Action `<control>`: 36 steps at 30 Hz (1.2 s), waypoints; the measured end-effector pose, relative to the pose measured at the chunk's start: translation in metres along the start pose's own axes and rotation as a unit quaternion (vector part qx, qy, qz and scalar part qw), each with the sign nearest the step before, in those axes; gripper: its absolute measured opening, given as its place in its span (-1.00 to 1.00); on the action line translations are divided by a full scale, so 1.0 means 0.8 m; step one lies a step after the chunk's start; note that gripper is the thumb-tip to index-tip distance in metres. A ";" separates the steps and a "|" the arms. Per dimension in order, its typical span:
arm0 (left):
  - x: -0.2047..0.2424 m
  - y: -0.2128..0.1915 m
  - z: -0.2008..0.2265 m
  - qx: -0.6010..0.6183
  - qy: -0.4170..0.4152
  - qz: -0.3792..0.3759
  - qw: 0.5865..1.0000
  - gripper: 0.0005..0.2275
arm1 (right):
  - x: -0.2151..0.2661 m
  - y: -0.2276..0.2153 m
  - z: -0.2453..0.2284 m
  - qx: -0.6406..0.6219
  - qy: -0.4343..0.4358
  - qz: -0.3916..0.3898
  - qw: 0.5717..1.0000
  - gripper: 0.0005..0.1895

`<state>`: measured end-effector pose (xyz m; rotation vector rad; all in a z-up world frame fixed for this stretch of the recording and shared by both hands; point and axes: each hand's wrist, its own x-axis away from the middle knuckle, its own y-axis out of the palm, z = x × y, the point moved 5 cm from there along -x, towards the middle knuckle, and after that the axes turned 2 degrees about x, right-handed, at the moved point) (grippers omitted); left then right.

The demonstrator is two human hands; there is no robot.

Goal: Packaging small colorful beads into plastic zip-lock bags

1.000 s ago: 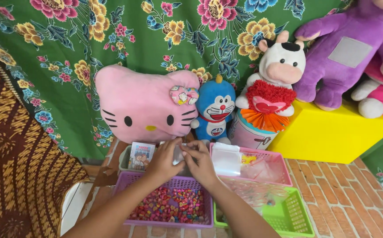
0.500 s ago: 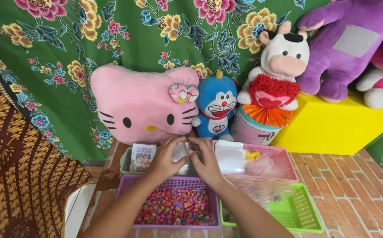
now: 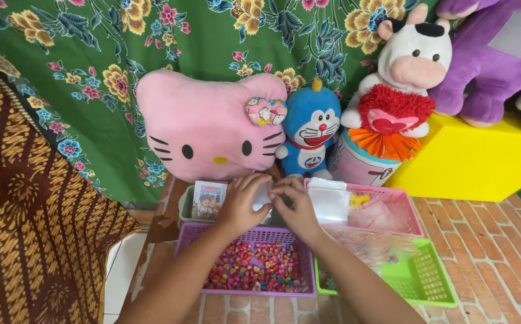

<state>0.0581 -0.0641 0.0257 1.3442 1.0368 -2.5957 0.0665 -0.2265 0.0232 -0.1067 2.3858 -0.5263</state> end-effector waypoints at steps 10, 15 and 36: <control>0.005 0.005 -0.002 -0.058 -0.053 -0.017 0.997 -0.29 | 0.000 -0.003 0.007 -0.013 0.022 0.015 1.000 -0.91; 0.003 0.008 0.003 -0.078 -0.067 -0.055 0.993 -0.30 | -0.001 -0.003 0.007 -0.027 0.030 0.009 0.999 -0.93; 0.002 0.004 0.002 -0.067 -0.089 -0.073 0.991 -0.34 | -0.003 -0.004 -0.030 0.000 -0.056 -0.006 0.998 -0.88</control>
